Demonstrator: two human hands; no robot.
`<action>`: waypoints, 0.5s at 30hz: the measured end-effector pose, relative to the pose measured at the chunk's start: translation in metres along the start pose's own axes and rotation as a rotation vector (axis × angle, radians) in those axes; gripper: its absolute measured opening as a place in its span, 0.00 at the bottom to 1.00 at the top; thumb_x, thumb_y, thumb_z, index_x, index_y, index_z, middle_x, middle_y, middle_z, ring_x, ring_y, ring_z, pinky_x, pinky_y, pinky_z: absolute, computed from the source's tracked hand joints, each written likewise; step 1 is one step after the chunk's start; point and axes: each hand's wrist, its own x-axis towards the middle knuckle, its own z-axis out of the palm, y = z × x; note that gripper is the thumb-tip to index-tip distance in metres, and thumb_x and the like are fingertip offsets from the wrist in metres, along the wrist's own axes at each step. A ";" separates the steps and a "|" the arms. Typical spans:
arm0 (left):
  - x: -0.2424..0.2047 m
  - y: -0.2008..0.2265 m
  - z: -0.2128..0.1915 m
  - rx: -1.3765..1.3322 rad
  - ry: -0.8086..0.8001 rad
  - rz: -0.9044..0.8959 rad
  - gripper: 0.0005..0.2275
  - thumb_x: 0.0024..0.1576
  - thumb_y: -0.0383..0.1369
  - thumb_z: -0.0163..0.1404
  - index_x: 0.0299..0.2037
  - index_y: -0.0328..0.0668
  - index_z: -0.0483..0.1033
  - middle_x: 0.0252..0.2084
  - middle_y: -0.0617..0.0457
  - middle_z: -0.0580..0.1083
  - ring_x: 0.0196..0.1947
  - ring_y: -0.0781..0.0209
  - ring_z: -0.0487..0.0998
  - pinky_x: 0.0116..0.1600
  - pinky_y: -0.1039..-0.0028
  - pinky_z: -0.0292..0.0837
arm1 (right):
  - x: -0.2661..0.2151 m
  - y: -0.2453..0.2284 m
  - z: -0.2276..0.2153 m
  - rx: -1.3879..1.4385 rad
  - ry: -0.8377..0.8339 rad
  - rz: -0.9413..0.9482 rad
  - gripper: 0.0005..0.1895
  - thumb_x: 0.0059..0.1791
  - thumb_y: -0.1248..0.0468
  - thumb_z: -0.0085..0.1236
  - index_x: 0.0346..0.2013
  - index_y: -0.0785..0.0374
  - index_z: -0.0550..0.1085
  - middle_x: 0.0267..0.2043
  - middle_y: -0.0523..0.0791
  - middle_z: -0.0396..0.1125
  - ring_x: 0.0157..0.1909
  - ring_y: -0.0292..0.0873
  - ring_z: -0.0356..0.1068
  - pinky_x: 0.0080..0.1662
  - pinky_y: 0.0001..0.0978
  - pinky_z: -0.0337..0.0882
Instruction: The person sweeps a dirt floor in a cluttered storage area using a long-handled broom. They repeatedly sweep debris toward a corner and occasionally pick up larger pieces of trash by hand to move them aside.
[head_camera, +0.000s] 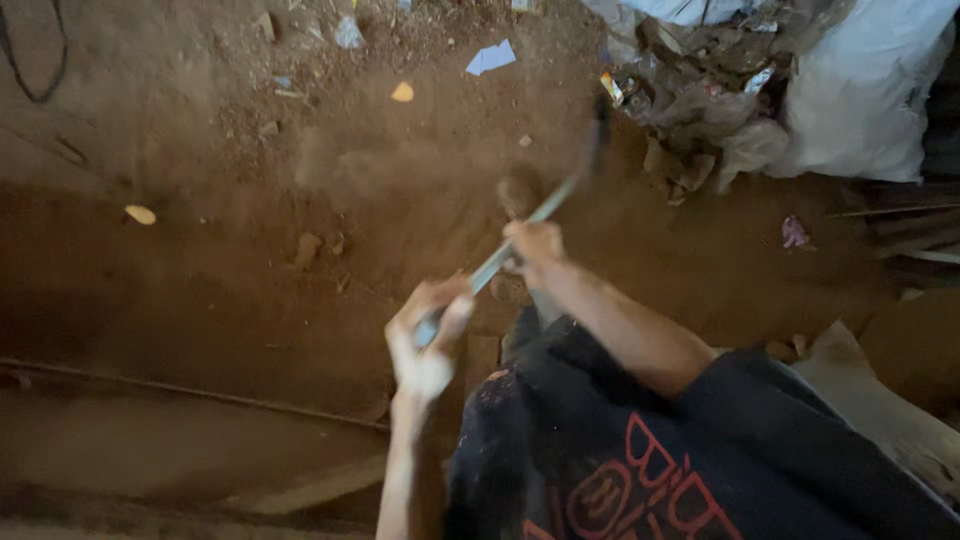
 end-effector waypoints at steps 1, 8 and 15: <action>0.028 -0.017 0.020 -0.115 -0.054 -0.023 0.11 0.60 0.36 0.57 0.47 0.38 0.82 0.42 0.53 0.79 0.37 0.68 0.78 0.41 0.77 0.73 | 0.032 -0.010 -0.020 -0.007 0.020 -0.055 0.03 0.45 0.70 0.57 0.27 0.67 0.74 0.26 0.49 0.69 0.22 0.43 0.68 0.20 0.32 0.67; 0.159 -0.027 0.063 0.027 0.024 0.048 0.08 0.62 0.33 0.56 0.45 0.37 0.83 0.33 0.56 0.78 0.28 0.71 0.71 0.31 0.77 0.65 | 0.152 -0.079 0.015 0.107 -0.058 0.010 0.08 0.44 0.72 0.53 0.23 0.62 0.65 0.20 0.46 0.61 0.17 0.42 0.60 0.17 0.35 0.57; 0.166 0.042 -0.064 0.196 0.434 0.158 0.08 0.63 0.30 0.54 0.46 0.34 0.81 0.34 0.53 0.76 0.27 0.72 0.70 0.29 0.76 0.63 | 0.077 -0.106 0.242 -0.169 -0.458 -0.006 0.13 0.47 0.69 0.52 0.18 0.62 0.63 0.15 0.45 0.57 0.12 0.41 0.56 0.12 0.35 0.51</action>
